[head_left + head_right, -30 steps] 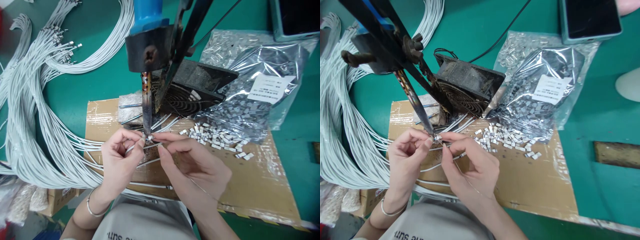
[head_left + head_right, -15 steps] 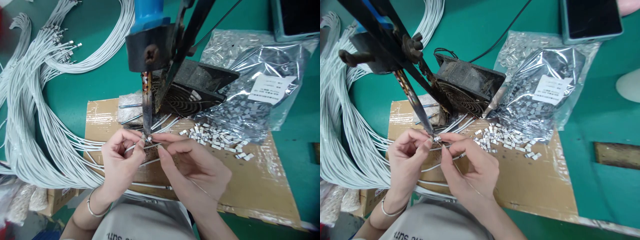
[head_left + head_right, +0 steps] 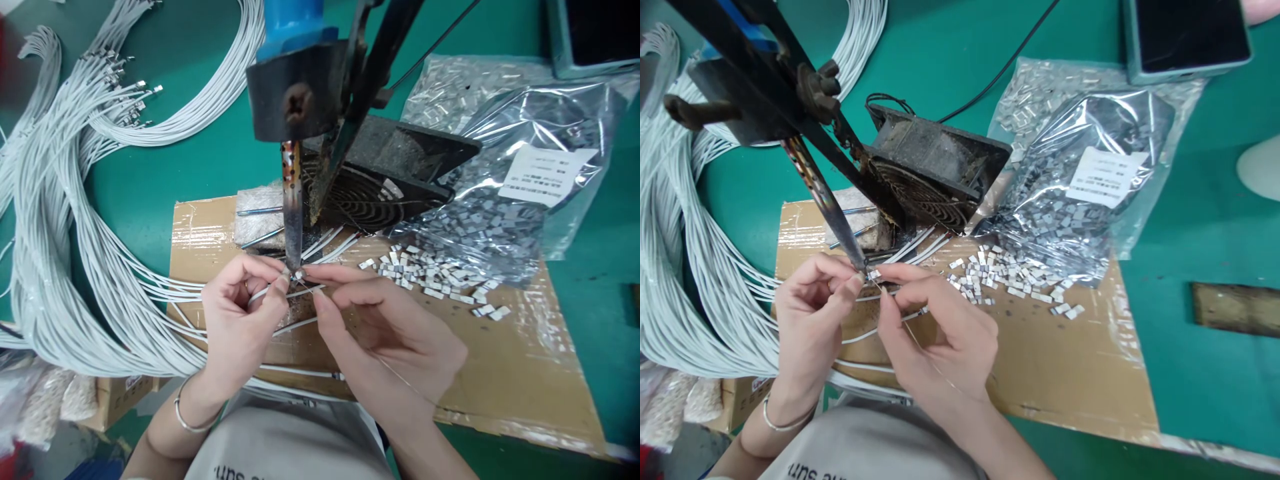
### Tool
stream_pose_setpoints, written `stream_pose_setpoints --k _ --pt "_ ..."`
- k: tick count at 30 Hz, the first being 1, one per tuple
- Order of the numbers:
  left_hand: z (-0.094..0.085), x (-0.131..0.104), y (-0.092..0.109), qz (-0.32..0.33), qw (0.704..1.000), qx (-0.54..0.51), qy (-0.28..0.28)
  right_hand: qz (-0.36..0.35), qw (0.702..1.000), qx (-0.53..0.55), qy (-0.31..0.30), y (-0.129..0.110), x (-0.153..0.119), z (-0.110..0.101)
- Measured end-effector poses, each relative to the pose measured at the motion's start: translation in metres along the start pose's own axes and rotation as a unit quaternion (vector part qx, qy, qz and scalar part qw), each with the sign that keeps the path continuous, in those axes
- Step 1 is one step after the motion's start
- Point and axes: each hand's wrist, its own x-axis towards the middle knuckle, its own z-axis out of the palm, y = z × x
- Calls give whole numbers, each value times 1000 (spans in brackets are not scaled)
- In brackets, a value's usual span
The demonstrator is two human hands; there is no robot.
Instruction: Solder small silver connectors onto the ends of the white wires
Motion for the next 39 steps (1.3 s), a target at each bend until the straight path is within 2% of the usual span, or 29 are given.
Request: stream_pose_setpoints --k 10,39 --pt "-1 1 -3 14 1000 -17 -11 -16 1000 -16 6 0 0 0" --pt "-1 1 -2 16 1000 -20 -16 -6 1000 -23 15 -1 0 1"
